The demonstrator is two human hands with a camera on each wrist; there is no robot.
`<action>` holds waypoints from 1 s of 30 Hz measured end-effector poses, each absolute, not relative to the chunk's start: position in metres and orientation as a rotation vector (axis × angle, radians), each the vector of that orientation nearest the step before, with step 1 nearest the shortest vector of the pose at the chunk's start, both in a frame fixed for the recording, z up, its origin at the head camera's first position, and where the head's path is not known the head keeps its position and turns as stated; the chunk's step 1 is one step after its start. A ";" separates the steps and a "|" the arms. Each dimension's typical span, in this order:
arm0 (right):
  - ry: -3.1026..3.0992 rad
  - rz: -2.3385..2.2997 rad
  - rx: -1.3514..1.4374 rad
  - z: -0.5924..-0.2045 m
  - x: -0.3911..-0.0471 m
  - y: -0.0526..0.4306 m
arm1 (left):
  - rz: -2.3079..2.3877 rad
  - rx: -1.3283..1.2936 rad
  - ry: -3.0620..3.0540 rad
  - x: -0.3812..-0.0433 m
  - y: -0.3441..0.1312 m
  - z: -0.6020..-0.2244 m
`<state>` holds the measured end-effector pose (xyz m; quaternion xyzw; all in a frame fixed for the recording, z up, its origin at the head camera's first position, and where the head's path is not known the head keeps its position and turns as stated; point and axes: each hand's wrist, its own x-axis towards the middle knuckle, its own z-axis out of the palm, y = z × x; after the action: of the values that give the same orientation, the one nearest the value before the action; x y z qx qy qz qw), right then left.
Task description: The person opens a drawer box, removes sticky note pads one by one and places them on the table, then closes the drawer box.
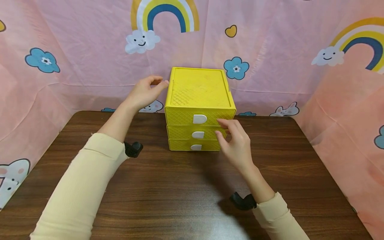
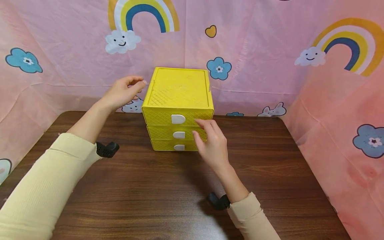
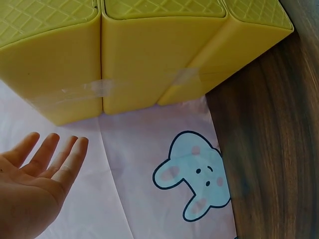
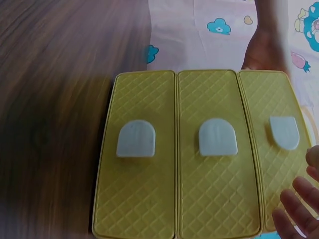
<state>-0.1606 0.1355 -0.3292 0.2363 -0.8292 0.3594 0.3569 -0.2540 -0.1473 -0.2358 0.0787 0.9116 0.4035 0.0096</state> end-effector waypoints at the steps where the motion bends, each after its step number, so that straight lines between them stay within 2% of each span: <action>1: -2.134 0.937 0.609 -0.328 -0.161 0.133 | 1.263 0.246 2.841 -0.255 -0.147 -0.236; 30: -2.163 1.024 0.510 -0.326 -0.166 0.098 | 1.492 0.199 2.595 -0.267 -0.131 -0.244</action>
<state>-0.1665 0.0980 -0.3261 0.1960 -0.8311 0.3937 0.3404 -0.2667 -0.1309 -0.2443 0.0662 0.8628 0.4962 0.0707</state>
